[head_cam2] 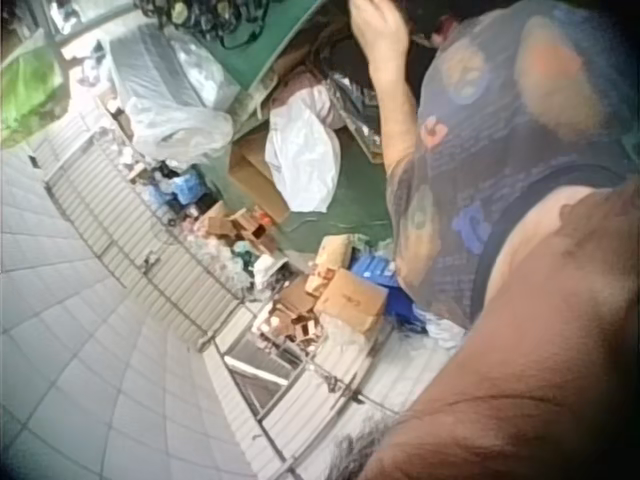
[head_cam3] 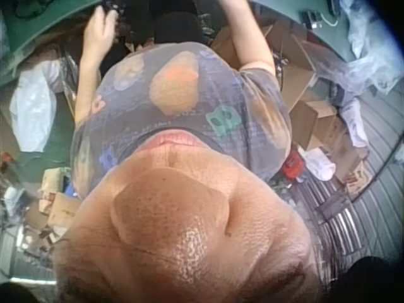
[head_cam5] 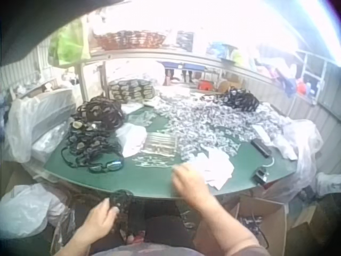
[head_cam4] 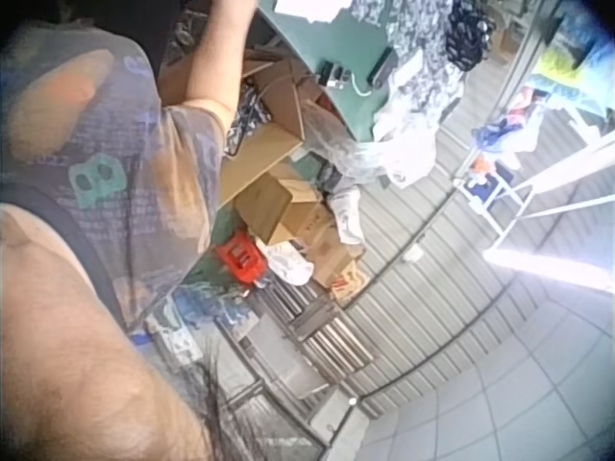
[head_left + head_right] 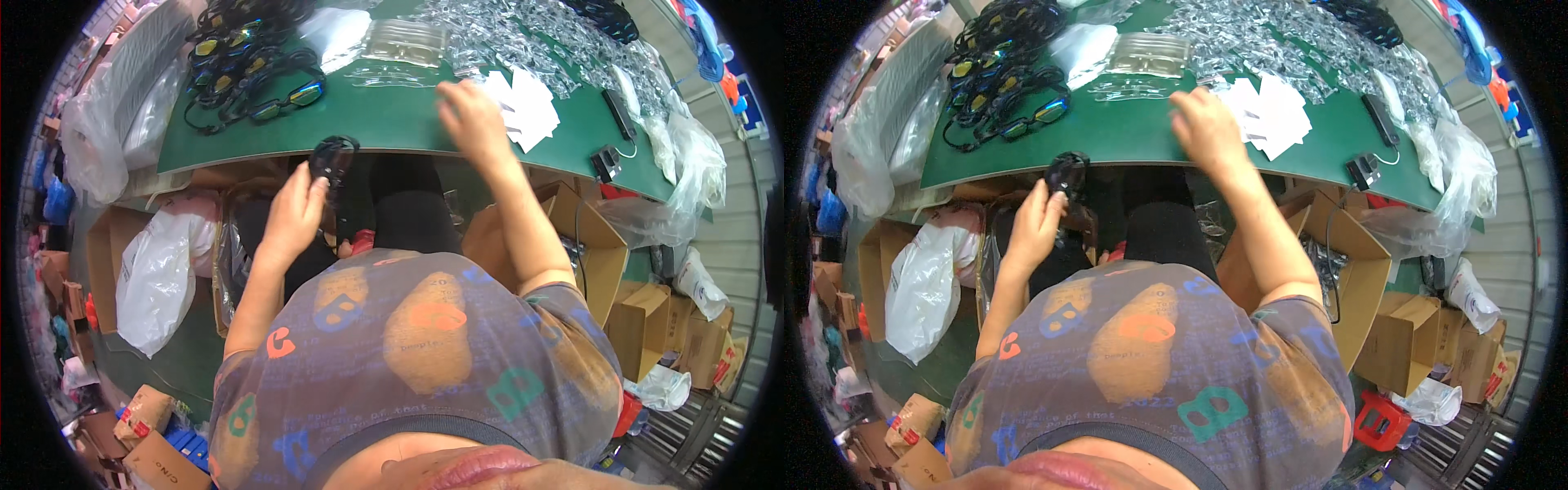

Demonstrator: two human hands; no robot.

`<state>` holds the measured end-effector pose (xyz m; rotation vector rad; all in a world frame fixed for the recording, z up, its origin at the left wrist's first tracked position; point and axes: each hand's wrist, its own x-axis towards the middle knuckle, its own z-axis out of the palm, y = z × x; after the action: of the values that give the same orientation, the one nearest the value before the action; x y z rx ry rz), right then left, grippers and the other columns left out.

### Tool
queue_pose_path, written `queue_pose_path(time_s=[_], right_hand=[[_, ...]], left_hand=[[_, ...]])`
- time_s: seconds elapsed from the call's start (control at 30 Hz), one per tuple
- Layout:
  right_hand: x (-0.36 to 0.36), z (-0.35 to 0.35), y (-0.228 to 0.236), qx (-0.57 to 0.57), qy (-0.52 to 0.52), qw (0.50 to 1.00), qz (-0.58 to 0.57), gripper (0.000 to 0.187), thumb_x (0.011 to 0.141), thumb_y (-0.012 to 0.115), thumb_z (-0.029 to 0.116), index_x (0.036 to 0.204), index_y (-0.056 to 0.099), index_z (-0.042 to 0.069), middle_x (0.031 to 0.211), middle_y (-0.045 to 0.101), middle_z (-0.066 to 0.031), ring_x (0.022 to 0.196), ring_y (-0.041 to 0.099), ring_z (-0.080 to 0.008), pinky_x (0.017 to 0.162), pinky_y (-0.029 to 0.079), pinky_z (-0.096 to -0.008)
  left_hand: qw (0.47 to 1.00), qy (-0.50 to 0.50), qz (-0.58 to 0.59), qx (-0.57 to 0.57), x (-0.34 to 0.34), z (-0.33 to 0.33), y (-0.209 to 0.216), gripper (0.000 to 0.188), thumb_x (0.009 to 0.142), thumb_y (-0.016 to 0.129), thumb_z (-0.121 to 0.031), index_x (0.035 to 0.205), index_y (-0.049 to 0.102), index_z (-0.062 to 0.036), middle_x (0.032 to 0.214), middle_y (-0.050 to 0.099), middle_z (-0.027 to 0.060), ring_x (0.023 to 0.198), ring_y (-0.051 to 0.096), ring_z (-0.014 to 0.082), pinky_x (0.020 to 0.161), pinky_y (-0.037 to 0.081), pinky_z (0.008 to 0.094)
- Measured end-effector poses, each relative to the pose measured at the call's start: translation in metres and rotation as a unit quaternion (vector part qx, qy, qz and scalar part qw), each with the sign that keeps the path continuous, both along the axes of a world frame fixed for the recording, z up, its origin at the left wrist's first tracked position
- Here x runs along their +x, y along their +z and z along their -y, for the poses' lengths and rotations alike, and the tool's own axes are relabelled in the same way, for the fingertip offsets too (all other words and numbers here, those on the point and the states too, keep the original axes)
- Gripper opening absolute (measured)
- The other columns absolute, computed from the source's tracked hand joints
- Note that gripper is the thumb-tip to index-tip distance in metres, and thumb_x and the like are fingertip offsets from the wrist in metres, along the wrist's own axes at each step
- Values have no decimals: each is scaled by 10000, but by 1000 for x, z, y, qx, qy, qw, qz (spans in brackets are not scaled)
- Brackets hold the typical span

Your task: Packaging swimming goggles into individual plastic bags at a production workbench.

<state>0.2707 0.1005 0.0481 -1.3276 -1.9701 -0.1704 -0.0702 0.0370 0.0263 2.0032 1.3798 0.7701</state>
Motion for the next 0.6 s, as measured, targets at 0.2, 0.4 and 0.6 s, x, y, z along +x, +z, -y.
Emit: queue_pose_path(time_s=[0.2,0.4,0.6], right_hand=[[48,-38,-10,-65,-132,956,254,131,864,712,177,967,732,98,981,659,-96,967,659,-315,816,527,-468],[-22,24,33,50,113,992,-32,172,834,703,100,1005,716,112,910,636,-72,864,638,-299,741,511,-424],[-73,81,7,-11,248,955,162,276,753,736,218,1010,680,136,994,606,14,960,600,-176,779,429,-324]], left_hand=[[893,-109,324,-294,32,6,-30,268,1078,506,-228,1268,561,-47,955,602,6,813,599,112,750,517,278],[799,-42,429,-419,47,3,-32,341,1049,541,-258,1329,562,-66,960,632,38,822,639,162,671,586,348],[708,-76,488,-504,61,-4,-21,409,1091,449,-383,1335,569,-77,1141,677,89,972,692,208,756,624,421]])
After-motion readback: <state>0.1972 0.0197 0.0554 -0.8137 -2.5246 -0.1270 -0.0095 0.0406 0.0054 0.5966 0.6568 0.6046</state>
